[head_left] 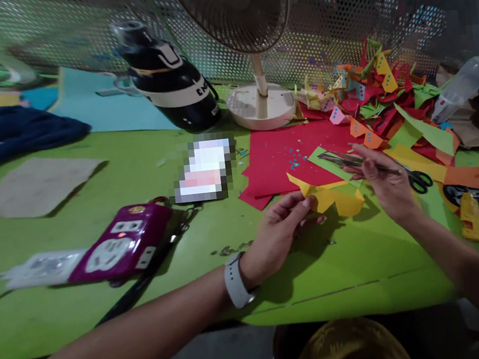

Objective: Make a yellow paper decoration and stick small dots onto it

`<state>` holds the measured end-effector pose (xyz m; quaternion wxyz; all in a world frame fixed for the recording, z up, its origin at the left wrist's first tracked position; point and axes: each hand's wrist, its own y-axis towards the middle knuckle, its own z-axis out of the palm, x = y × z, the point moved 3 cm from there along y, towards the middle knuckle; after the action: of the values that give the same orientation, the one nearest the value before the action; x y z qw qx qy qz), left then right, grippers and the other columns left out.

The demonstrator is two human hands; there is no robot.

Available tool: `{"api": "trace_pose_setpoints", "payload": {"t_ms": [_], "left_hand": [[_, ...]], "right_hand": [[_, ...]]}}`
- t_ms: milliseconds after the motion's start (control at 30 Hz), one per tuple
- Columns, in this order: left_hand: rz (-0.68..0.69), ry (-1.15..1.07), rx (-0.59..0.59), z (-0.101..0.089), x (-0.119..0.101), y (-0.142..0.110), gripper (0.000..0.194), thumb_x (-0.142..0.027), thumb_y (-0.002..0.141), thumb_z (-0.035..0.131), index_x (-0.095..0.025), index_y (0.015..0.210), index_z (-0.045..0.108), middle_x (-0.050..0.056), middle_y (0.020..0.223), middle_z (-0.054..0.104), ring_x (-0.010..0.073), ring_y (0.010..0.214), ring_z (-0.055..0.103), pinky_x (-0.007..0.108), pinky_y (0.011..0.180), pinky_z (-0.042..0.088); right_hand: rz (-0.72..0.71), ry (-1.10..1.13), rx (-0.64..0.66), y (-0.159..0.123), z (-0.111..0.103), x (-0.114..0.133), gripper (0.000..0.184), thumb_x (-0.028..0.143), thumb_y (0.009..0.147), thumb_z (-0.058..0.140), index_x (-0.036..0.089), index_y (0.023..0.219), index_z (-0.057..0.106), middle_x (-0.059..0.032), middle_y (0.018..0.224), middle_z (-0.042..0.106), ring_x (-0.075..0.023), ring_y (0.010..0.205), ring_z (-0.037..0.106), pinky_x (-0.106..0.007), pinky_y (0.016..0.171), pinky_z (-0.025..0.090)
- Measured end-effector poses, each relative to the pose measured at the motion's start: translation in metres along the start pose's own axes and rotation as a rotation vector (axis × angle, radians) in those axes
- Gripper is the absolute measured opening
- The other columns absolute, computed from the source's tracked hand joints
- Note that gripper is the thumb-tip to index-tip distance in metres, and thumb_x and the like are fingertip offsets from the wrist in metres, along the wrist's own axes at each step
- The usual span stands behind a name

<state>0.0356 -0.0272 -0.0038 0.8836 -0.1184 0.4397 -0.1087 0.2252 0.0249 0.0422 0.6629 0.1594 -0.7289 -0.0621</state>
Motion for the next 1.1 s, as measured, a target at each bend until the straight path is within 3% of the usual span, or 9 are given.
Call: {"api": "trace_pose_setpoints", "payload": {"t_ms": [167, 267, 367, 500, 600, 867, 1000, 1100], "left_hand": [[0.015, 0.035, 0.047, 0.001, 0.001, -0.001, 0.03, -0.034, 0.058, 0.091, -0.018, 0.075, 0.073, -0.003, 0.074, 0.069, 0.0104, 0.069, 0.064, 0.025, 0.068, 0.061], [0.008, 0.034, 0.062, 0.002, 0.001, -0.001, 0.027, -0.033, 0.059, 0.09, -0.019, 0.075, 0.072, -0.003, 0.076, 0.07, 0.0112, 0.07, 0.064, 0.026, 0.068, 0.06], [-0.007, 0.032, 0.064, 0.002, -0.001, -0.002, 0.027, -0.031, 0.059, 0.09, -0.019, 0.076, 0.072, -0.003, 0.075, 0.07, 0.0121, 0.069, 0.065, 0.025, 0.066, 0.059], [-0.041, 0.033, 0.052, 0.003, -0.002, -0.002, 0.033, -0.034, 0.052, 0.092, -0.02, 0.073, 0.071, -0.002, 0.073, 0.071, 0.0128, 0.066, 0.066, 0.023, 0.061, 0.057], [-0.039, 0.057, 0.01, 0.003, -0.001, -0.001, 0.036, -0.036, 0.05, 0.094, -0.018, 0.068, 0.069, -0.002, 0.072, 0.071, 0.0121, 0.065, 0.066, 0.021, 0.058, 0.055], [0.024, 0.146, 0.005, -0.002, 0.001, 0.001, 0.036, -0.039, 0.059, 0.09, -0.015, 0.058, 0.063, -0.005, 0.054, 0.06, 0.004, 0.049, 0.05, 0.014, 0.047, 0.04], [0.027, 0.091, 0.016, -0.001, 0.0, 0.002, 0.038, -0.046, 0.054, 0.091, -0.017, 0.069, 0.071, -0.003, 0.066, 0.068, 0.0055, 0.054, 0.057, 0.014, 0.05, 0.047], [0.016, -0.007, 0.022, 0.001, -0.002, 0.002, 0.04, -0.049, 0.051, 0.091, -0.019, 0.069, 0.071, -0.005, 0.064, 0.067, 0.0066, 0.055, 0.059, 0.016, 0.052, 0.052]], "right_hand": [[-0.315, -0.401, 0.243, -0.013, 0.013, 0.003, 0.039, 0.029, 0.097, 0.054, 0.038, 0.135, 0.056, 0.0012, 0.137, 0.062, -0.0209, 0.128, 0.057, -0.043, 0.106, 0.052], [-0.49, -0.631, 0.303, -0.02, 0.017, 0.005, 0.053, 0.018, 0.097, 0.051, 0.041, 0.145, 0.042, 0.0011, 0.141, 0.058, -0.0204, 0.13, 0.055, -0.041, 0.107, 0.051], [-0.579, -0.696, 0.314, -0.024, 0.019, 0.006, 0.066, 0.012, 0.097, 0.05, 0.041, 0.152, 0.028, -0.0001, 0.146, 0.052, -0.0205, 0.13, 0.055, -0.037, 0.105, 0.053], [-0.6, -0.707, 0.323, -0.027, 0.02, 0.005, 0.072, 0.01, 0.096, 0.05, 0.04, 0.154, 0.02, 0.0016, 0.15, 0.045, -0.0199, 0.13, 0.055, -0.034, 0.104, 0.054], [-0.581, -0.751, 0.346, -0.028, 0.021, 0.002, 0.067, 0.015, 0.098, 0.05, 0.042, 0.153, 0.023, 0.0036, 0.149, 0.046, -0.0189, 0.129, 0.055, -0.034, 0.102, 0.056], [-0.551, -0.672, 0.39, -0.032, 0.025, 0.003, 0.063, 0.016, 0.097, 0.05, 0.043, 0.15, 0.03, 0.0041, 0.148, 0.047, -0.0192, 0.127, 0.057, -0.035, 0.098, 0.058], [-0.502, -0.615, 0.34, -0.029, 0.024, 0.008, 0.056, 0.017, 0.097, 0.049, 0.042, 0.147, 0.039, 0.0028, 0.144, 0.053, -0.0184, 0.127, 0.058, -0.035, 0.101, 0.057], [-0.461, -0.579, 0.287, -0.025, 0.021, 0.01, 0.051, 0.016, 0.097, 0.05, 0.04, 0.141, 0.048, 0.0007, 0.14, 0.059, -0.0193, 0.124, 0.061, -0.039, 0.103, 0.055]]}}
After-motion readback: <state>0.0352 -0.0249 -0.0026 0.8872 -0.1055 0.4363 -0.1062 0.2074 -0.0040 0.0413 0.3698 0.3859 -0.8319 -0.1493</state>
